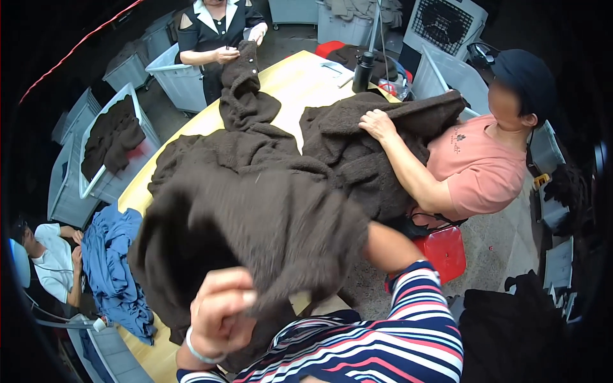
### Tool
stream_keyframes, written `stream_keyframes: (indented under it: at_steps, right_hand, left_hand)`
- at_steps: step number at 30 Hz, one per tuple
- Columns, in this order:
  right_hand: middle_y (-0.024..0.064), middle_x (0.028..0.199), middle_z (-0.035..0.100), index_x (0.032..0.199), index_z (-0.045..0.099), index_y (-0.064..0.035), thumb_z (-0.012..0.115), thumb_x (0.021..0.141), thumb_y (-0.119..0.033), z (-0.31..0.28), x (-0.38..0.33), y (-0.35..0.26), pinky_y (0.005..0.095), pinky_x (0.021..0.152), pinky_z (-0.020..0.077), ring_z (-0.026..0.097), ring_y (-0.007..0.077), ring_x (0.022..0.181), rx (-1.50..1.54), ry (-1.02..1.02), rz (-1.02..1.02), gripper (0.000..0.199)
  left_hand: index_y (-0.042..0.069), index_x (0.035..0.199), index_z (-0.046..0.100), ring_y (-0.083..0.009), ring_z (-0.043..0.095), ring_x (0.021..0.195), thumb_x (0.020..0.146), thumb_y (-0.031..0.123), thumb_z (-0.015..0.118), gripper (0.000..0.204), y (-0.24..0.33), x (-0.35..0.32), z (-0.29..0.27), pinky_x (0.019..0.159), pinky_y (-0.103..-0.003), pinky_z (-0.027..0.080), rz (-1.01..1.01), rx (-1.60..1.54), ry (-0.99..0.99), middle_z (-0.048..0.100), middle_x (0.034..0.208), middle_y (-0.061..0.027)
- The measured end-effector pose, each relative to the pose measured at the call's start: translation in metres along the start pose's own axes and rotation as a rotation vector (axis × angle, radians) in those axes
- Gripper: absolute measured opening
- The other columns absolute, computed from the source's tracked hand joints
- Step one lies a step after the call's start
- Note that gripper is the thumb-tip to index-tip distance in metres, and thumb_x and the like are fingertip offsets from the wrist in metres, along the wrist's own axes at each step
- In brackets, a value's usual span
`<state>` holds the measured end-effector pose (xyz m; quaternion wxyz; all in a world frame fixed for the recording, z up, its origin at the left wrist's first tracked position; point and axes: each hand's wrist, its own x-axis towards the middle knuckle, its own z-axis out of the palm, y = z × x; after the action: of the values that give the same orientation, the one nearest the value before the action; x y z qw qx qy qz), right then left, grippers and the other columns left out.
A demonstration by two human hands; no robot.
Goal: Using scissors to trim loose threads from brown textile garments on a large work table.
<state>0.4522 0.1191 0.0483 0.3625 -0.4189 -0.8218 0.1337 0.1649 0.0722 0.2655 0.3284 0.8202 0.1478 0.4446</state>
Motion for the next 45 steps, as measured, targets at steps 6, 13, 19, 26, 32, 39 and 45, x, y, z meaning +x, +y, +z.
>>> stream_keyframes:
  at_steps: [6,13,19,26,32,39,45]
  right_hand:
    - [0.0123,0.136,0.048,0.133,0.045,-0.0066,0.041,0.096,-0.023,-0.231,0.029,0.001,0.0309,0.098,0.0417,0.046,0.0207,0.123,-1.026,0.265,0.334,0.041]
    - [0.0086,0.076,0.065,0.101,0.058,0.0034,0.066,0.087,-0.033,-0.347,0.053,0.017,0.0340,0.056,0.0485,0.061,0.0176,0.058,-0.767,0.655,0.598,0.040]
    - [0.0120,0.071,0.068,0.113,0.059,-0.0015,0.064,0.086,-0.025,-0.286,0.014,0.038,0.0335,0.059,0.0528,0.066,0.0210,0.059,-0.656,0.424,0.735,0.037]
    - [0.0171,0.076,0.067,0.123,0.054,-0.0055,0.063,0.086,-0.030,-0.230,0.000,0.019,0.0437,0.071,0.0498,0.066,0.0331,0.075,-0.536,0.354,0.785,0.046]
    - [0.0232,0.097,0.066,0.118,0.051,-0.0100,0.063,0.086,-0.024,-0.158,-0.018,-0.020,0.0508,0.082,0.0494,0.063,0.0436,0.093,-0.190,0.148,0.897,0.036]
    - [0.0243,0.102,0.066,0.119,0.055,-0.0088,0.061,0.088,-0.026,-0.083,-0.040,-0.050,0.0497,0.088,0.0489,0.062,0.0426,0.100,-0.065,-0.252,0.972,0.036]
    - [0.0247,0.109,0.065,0.114,0.058,-0.0078,0.063,0.086,-0.030,-0.054,-0.072,0.020,0.0494,0.092,0.0472,0.059,0.0428,0.108,-0.142,-0.188,1.220,0.036]
  left_hand:
    - [0.000,0.098,0.062,-0.0317,0.063,0.103,0.078,-0.008,0.070,0.023,-0.091,0.089,0.070,0.084,-0.034,0.052,0.139,-0.017,0.031,0.061,0.112,-0.0192]
    - [0.003,0.114,0.058,-0.0377,0.051,0.115,0.078,0.018,0.075,0.043,-0.220,0.040,0.143,0.096,-0.044,0.045,-0.300,0.310,-0.290,0.051,0.121,-0.0186]
    - [0.004,0.138,0.040,-0.0448,0.036,0.131,0.069,0.027,0.083,0.084,-0.292,0.007,0.185,0.109,-0.045,0.036,-0.550,0.508,-0.410,0.032,0.144,-0.0290]
    - [0.003,0.142,0.033,-0.0461,0.025,0.137,0.068,0.013,0.079,0.087,-0.304,-0.003,0.183,0.113,-0.048,0.028,-0.667,0.479,-0.445,0.023,0.149,-0.0314]
    - [0.011,0.132,0.050,-0.0401,0.054,0.102,0.065,0.003,0.069,0.071,-0.347,-0.050,0.174,0.089,-0.049,0.046,-0.560,0.562,-0.376,0.055,0.108,-0.0186]
    - [-0.003,0.101,0.062,-0.0418,0.058,0.099,0.067,-0.003,0.055,0.035,-0.332,-0.049,0.149,0.089,-0.047,0.047,-0.572,0.400,-0.311,0.062,0.100,-0.0244]
    - [-0.001,0.099,0.063,-0.0251,0.063,0.086,0.067,-0.011,0.048,0.037,-0.269,-0.031,0.063,0.081,-0.031,0.049,-0.663,0.213,-0.024,0.064,0.089,-0.0147]
